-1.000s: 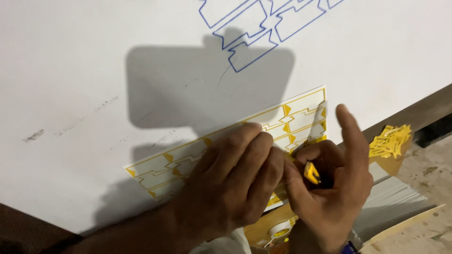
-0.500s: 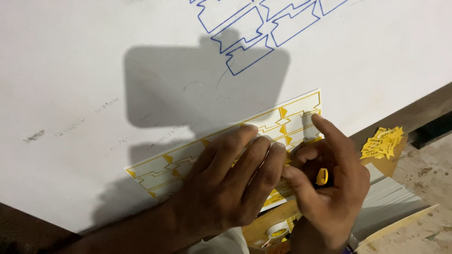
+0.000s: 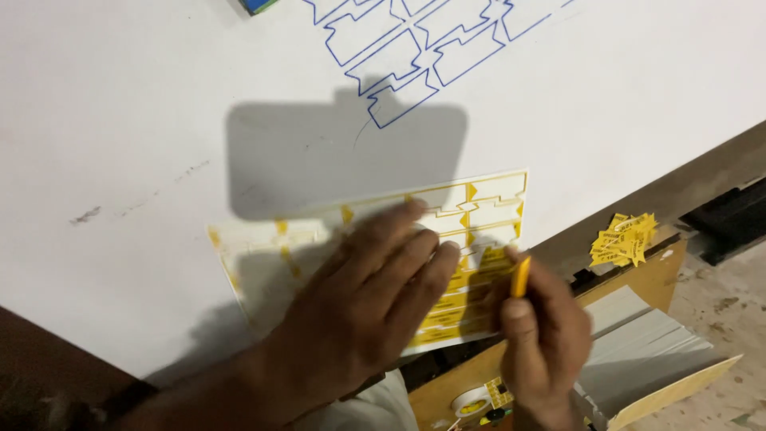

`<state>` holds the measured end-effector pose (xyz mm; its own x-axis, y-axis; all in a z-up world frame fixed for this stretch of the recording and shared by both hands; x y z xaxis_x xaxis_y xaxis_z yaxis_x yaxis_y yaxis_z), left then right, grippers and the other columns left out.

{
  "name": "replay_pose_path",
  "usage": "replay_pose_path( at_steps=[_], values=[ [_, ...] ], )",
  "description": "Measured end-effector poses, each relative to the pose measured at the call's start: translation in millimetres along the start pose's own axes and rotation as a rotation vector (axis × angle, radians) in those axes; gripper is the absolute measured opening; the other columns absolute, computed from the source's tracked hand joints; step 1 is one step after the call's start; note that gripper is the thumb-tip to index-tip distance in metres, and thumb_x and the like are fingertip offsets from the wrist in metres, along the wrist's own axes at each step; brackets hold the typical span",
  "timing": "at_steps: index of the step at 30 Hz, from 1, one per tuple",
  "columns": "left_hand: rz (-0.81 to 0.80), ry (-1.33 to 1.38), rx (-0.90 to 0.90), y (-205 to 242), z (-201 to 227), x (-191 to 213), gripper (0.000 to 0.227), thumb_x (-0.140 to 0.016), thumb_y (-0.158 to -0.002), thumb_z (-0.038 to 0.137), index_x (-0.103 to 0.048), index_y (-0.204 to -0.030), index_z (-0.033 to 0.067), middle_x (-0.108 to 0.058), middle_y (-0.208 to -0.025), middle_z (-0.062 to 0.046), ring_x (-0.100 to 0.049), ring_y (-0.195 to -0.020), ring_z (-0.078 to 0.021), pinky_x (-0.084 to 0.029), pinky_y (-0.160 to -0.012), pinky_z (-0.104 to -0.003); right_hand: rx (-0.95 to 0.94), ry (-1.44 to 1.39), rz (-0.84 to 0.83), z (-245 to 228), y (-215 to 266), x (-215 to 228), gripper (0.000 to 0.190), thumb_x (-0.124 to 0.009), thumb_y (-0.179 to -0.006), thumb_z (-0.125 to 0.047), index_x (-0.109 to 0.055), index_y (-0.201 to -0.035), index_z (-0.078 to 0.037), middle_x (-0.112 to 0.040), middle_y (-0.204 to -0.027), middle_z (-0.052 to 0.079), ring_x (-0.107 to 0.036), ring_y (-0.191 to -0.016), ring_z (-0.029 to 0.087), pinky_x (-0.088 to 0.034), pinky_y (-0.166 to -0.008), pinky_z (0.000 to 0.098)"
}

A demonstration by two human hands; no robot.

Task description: Peeling individual labels from a printed sheet using a utility knife to assist, then sorting the peeled labels.

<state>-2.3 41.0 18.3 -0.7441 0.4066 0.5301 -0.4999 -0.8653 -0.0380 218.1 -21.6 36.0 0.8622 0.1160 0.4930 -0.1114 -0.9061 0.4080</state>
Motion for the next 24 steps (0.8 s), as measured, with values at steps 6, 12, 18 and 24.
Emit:
replay_pose_path(
  at_steps=[6, 12, 18, 24],
  values=[
    [0.167, -0.109, 0.13, 24.2, -3.4, 11.5, 0.038, -0.073, -0.098, 0.01, -0.06, -0.132, 0.0032, -0.064, -0.129, -0.007, -0.058, -0.126, -0.0297, -0.045, -0.099, -0.045, -0.297, -0.324, -0.047, 4.2, 50.9, -32.7, 0.043, -0.058, -0.1, -0.009, -0.054, -0.138, 0.009, -0.07, -0.092, 0.014, -0.063, -0.067, 0.016, -0.053, -0.059, 0.0286],
    [0.195, -0.004, 0.113, 30.3, -14.0, 7.1, 0.032, -0.072, -0.104, 0.008, -0.061, -0.133, 0.0024, -0.065, -0.129, -0.007, -0.061, -0.122, -0.0258, -0.047, -0.099, -0.042, -0.062, 0.102, 0.037, -6.1, 24.3, -4.4, 0.032, -0.064, -0.099, -0.003, -0.06, -0.13, 0.003, -0.073, -0.096, 0.017, -0.068, -0.075, 0.017, -0.055, -0.068, 0.0264],
    [0.138, -0.077, 0.04, 38.8, -17.8, 7.6, 0.035, -0.064, -0.102, 0.015, -0.064, -0.133, -0.001, -0.065, -0.128, -0.011, -0.061, -0.118, -0.0285, -0.05, -0.097, -0.042, 0.214, 0.589, -0.068, -53.0, -15.1, -31.3, 0.033, -0.074, -0.082, 0.009, -0.072, -0.114, 0.0, -0.073, -0.093, 0.017, -0.072, -0.077, 0.018, -0.055, -0.066, 0.0255],
    [0.146, -0.004, 0.045, 41.4, -22.3, 3.4, 0.031, -0.066, -0.103, 0.013, -0.063, -0.131, -0.0017, -0.062, -0.127, -0.013, -0.061, -0.121, -0.0295, -0.053, -0.097, -0.04, 0.27, 0.636, -0.229, -54.7, -10.7, -33.2, 0.04, -0.077, -0.075, 0.008, -0.075, -0.112, -0.007, -0.076, -0.094, 0.014, -0.074, -0.074, 0.016, -0.056, -0.066, 0.0254]
  ],
)
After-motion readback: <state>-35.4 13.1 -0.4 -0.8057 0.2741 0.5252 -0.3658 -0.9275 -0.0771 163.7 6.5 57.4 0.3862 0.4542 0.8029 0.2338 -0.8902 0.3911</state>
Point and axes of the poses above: each hand's wrist, its own y-axis away from the middle knuckle, its own x-axis out of the back of the hand, z = x × y, the point moved 5 cm from there along -y, towards the middle knuckle
